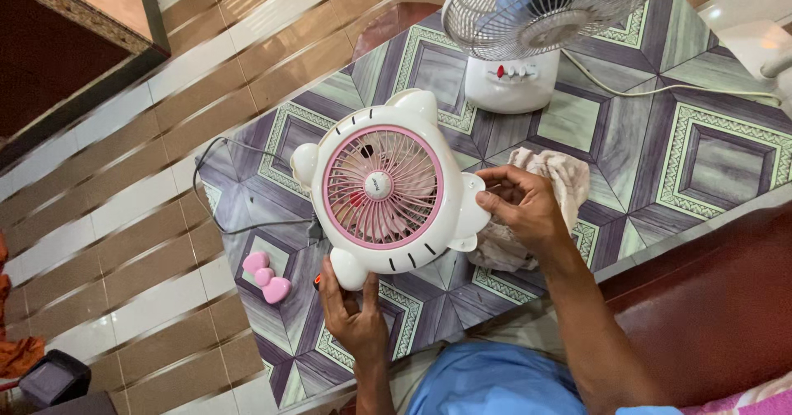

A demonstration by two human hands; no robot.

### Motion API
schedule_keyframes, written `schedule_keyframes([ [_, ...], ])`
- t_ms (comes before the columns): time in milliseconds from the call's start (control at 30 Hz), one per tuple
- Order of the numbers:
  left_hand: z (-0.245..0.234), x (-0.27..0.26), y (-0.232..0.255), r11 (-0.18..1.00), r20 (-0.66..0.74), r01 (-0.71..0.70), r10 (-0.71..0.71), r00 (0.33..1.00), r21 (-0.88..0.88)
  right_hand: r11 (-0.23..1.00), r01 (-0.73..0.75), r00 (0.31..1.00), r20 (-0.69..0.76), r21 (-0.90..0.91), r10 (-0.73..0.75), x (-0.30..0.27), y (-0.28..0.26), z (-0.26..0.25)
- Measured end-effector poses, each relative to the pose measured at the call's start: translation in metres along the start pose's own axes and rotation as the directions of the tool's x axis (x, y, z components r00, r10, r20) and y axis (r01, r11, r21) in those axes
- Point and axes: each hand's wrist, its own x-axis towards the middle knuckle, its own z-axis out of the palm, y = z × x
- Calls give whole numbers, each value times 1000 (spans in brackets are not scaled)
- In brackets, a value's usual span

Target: The person assembles a small white electric fan on a patterned table. They use a yellow-handled screwdriver to tighten screws on the fan housing, then attach the front grille and align the components. The fan is fully assembled by the end of the clip.

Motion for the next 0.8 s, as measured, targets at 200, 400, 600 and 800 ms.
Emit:
schedule_keyframes([
  [200,-5,2,-8,996,46,-87,88,995,-23,999,42,999,12,29,-42,0,2,0],
  [400,-2,-1,-8,988,27,-133,132,991,73,996,54,997,51,71,-58,0,14,-5],
  [600,-1,4,1,998,25,22,-21,999,-54,972,-88,996,28,217,84,11,26,4],
  [800,-12,17,1,947,93,222,-206,974,-231,979,-124,989,96,163,109,14,16,4],
])
